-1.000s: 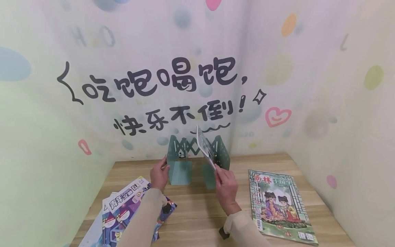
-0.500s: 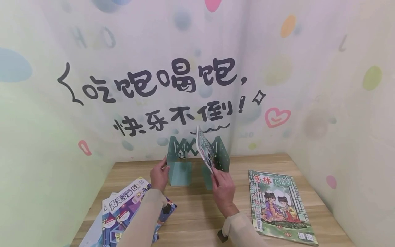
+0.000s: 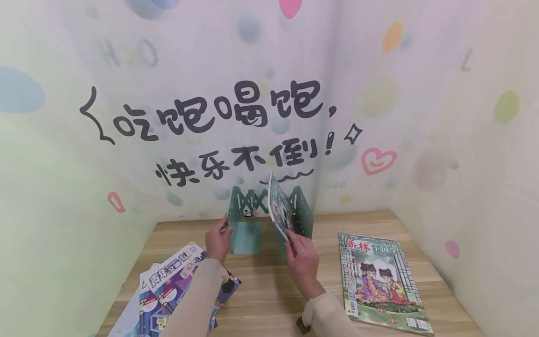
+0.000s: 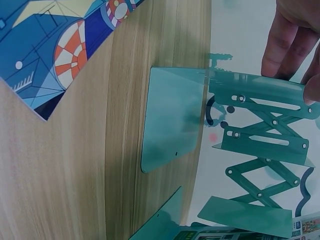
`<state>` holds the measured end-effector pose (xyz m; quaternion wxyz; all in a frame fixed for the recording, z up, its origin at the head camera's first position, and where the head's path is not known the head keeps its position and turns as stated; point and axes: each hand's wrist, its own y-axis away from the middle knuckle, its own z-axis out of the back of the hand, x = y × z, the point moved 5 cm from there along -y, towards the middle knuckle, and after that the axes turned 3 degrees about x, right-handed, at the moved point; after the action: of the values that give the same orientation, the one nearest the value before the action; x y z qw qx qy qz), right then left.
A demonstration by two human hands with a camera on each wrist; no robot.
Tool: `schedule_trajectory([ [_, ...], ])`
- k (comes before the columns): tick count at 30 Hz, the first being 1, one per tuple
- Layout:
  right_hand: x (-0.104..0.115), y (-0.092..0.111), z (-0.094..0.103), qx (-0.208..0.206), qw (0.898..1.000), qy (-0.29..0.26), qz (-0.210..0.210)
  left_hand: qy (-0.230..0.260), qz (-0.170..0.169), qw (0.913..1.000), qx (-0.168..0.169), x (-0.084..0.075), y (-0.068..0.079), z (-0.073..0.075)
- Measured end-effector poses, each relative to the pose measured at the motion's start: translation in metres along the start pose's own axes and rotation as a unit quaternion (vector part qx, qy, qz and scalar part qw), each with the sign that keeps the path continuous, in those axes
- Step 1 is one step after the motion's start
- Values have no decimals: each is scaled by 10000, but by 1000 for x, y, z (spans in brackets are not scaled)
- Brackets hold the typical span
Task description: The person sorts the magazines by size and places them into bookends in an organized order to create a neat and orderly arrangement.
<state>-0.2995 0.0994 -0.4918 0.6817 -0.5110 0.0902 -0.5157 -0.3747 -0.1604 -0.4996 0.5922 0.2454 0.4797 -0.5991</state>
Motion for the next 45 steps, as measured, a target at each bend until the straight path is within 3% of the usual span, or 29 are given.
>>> schedule_trajectory([
  [6,2,1,-1,-49,10000,-31,65,-6,-43,10000,-49,2,0,0],
  [34,2,11,-6,782,9959,17,-452,83,112,9999,59,4,0,-1],
  [41,-4,18,-3,1327,9884,58,-739,74,105,9999,55,3,1,-1],
  [45,-7,21,2,1351,9887,-9,-655,73,102,9999,62,3,1,0],
])
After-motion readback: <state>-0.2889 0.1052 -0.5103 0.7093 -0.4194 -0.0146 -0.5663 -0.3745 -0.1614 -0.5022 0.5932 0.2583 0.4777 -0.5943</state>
